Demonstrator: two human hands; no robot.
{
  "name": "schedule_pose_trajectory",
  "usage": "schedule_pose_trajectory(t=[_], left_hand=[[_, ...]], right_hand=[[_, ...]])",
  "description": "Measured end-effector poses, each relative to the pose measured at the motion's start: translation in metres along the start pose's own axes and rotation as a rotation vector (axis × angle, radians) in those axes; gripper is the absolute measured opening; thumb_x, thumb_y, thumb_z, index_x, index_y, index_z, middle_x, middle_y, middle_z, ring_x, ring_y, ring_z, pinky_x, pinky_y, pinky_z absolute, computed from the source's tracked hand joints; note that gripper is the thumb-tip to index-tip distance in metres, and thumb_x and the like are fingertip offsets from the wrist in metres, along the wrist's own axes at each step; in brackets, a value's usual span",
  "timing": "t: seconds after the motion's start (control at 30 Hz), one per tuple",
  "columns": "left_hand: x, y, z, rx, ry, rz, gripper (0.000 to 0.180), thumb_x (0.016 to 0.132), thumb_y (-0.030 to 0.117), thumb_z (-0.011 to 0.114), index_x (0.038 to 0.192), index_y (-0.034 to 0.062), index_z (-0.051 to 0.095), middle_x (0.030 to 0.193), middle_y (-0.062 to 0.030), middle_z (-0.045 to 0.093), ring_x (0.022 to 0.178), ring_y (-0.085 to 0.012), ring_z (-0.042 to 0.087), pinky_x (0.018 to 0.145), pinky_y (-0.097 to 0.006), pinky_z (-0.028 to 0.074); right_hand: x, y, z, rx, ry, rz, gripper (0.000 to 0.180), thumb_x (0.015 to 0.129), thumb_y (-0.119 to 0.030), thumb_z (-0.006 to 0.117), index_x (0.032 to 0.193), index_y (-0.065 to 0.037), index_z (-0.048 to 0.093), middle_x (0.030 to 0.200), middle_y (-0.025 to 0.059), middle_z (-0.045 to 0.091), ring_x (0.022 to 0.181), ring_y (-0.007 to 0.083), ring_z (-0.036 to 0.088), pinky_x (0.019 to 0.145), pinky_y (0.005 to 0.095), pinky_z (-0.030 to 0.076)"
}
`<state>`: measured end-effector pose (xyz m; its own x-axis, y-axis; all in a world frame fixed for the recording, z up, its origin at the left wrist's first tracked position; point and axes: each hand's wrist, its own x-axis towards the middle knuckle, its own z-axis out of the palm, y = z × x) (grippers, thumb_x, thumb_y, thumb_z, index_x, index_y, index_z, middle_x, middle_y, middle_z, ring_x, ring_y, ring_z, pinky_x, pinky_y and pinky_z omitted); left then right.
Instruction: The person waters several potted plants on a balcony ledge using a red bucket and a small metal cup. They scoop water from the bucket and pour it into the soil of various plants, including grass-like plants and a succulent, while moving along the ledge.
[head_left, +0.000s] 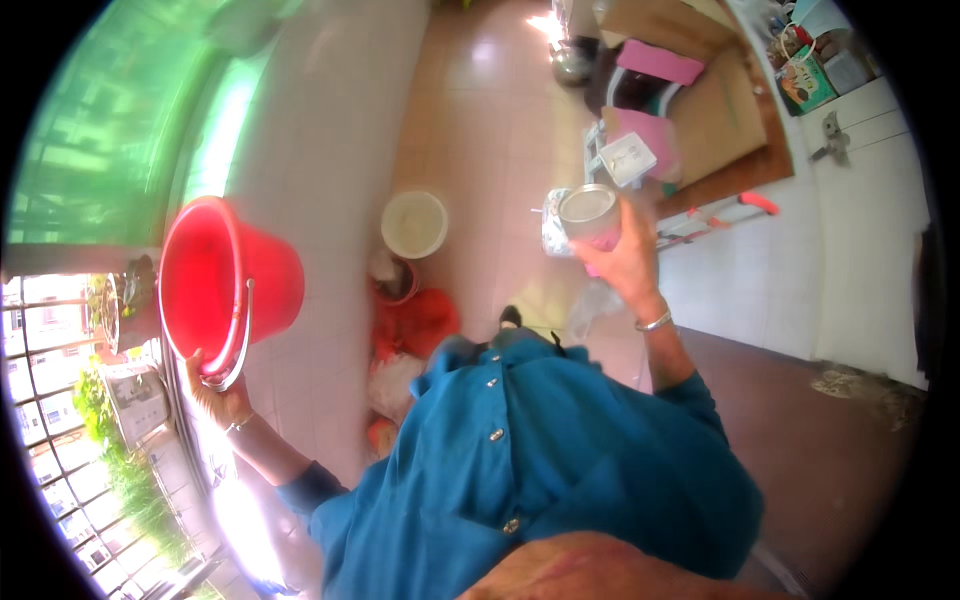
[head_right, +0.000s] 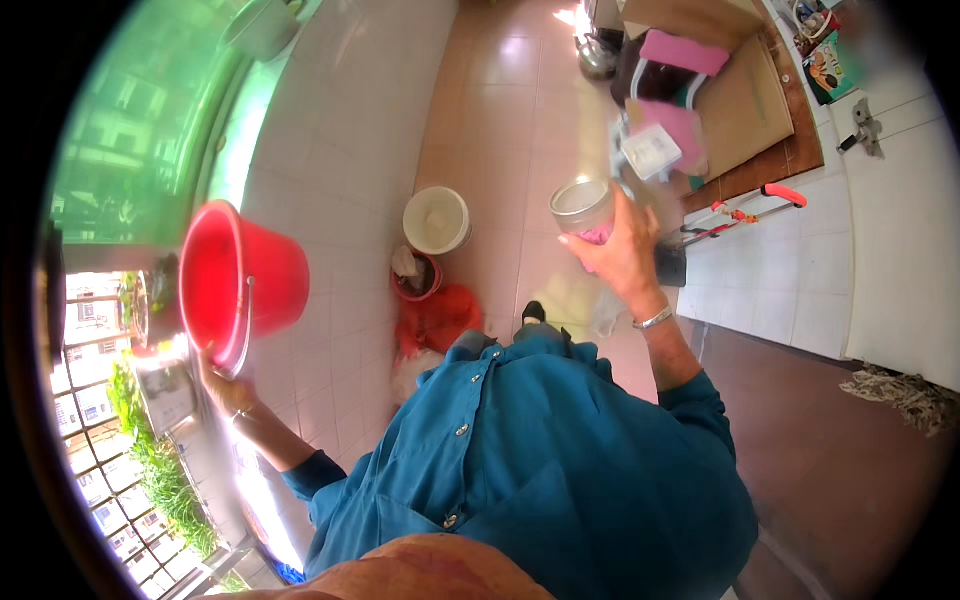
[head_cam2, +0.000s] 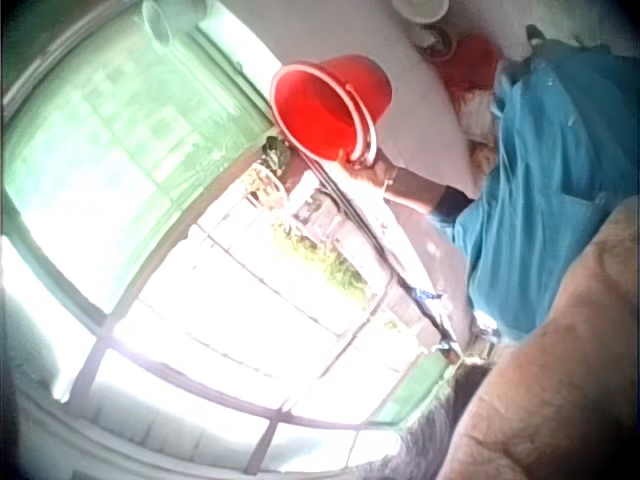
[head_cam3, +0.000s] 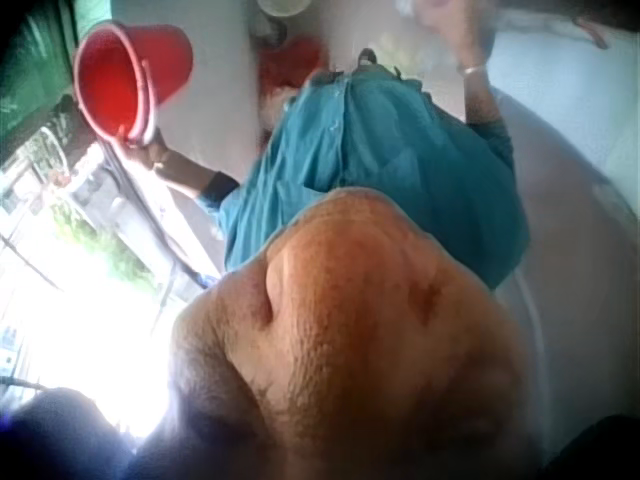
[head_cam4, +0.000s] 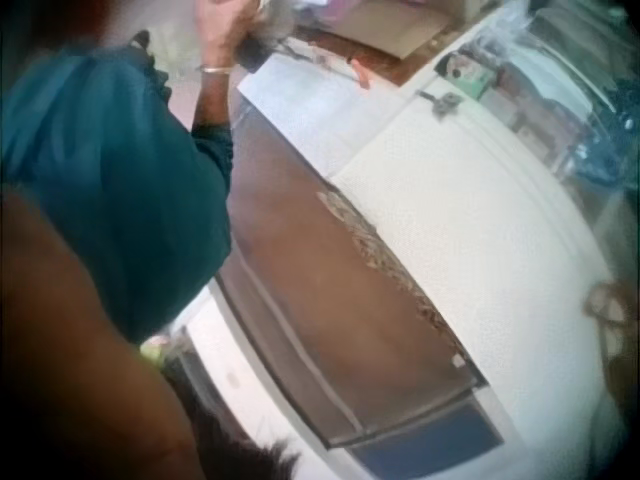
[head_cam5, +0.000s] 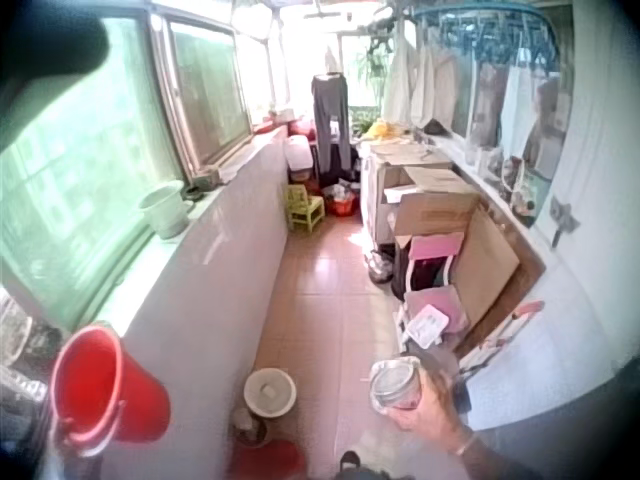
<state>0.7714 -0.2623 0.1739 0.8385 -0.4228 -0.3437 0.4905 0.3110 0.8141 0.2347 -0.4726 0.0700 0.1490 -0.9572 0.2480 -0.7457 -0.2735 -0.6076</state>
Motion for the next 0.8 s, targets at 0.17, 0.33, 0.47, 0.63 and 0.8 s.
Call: schedule_pose_trajectory(t=[0.17,0.33,0.47,0.63,0.8], left_hand=[[-0.007,-0.063,0.092,0.044,-0.135,-0.085,0.034,0.078,0.000,0.066,0.112,-0.0015,0.060,0.105,-0.0149,0.067,0.097,-0.0285,0.067,0.088,-0.042,0.058],[0.019,-0.114,0.162,0.061,-0.256,-0.185,0.034,0.079,0.001,0.064,0.113,-0.0033,0.059,0.106,-0.0127,0.066,0.102,-0.0261,0.064,0.092,-0.038,0.052],[0.049,-0.184,0.243,0.098,-0.334,-0.255,0.023,0.081,0.003,0.063,0.104,0.0009,0.060,0.097,-0.0087,0.065,0.093,-0.0222,0.064,0.087,-0.036,0.052],[0.089,-0.227,0.323,0.100,-0.391,-0.247,0.006,0.078,0.000,0.063,0.081,0.0046,0.063,0.079,-0.0044,0.064,0.075,-0.0170,0.063,0.075,-0.031,0.053],[0.111,-0.254,0.419,0.140,-0.416,-0.232,0.014,0.077,-0.003,0.065,0.091,0.0014,0.063,0.080,-0.0045,0.065,0.072,-0.0153,0.064,0.065,-0.029,0.053]], right_hand=[[0.030,0.033,0.000,-0.013,0.028,0.023,0.095,0.064,-0.041,0.088,0.137,0.001,0.044,0.123,0.0185,0.059,0.115,0.0330,0.056,0.107,0.0539,0.030],[0.065,0.051,0.006,0.018,-0.019,0.193,0.093,0.064,-0.040,0.087,0.138,-0.002,0.043,0.126,0.0191,0.058,0.121,0.0341,0.053,0.109,0.0548,0.027],[0.101,0.087,0.018,-0.024,0.020,0.284,0.097,0.065,-0.042,0.086,0.140,-0.001,0.040,0.126,0.0202,0.058,0.122,0.0333,0.052,0.111,0.0543,0.024],[0.184,0.094,0.032,-0.053,0.020,0.302,0.096,0.065,-0.041,0.086,0.138,0.001,0.040,0.126,0.0204,0.058,0.122,0.0319,0.053,0.110,0.0527,0.024],[0.267,0.108,0.045,0.007,0.024,0.323,0.095,0.065,-0.039,0.086,0.138,0.002,0.041,0.126,0.0198,0.059,0.121,0.0310,0.054,0.109,0.0518,0.026]])
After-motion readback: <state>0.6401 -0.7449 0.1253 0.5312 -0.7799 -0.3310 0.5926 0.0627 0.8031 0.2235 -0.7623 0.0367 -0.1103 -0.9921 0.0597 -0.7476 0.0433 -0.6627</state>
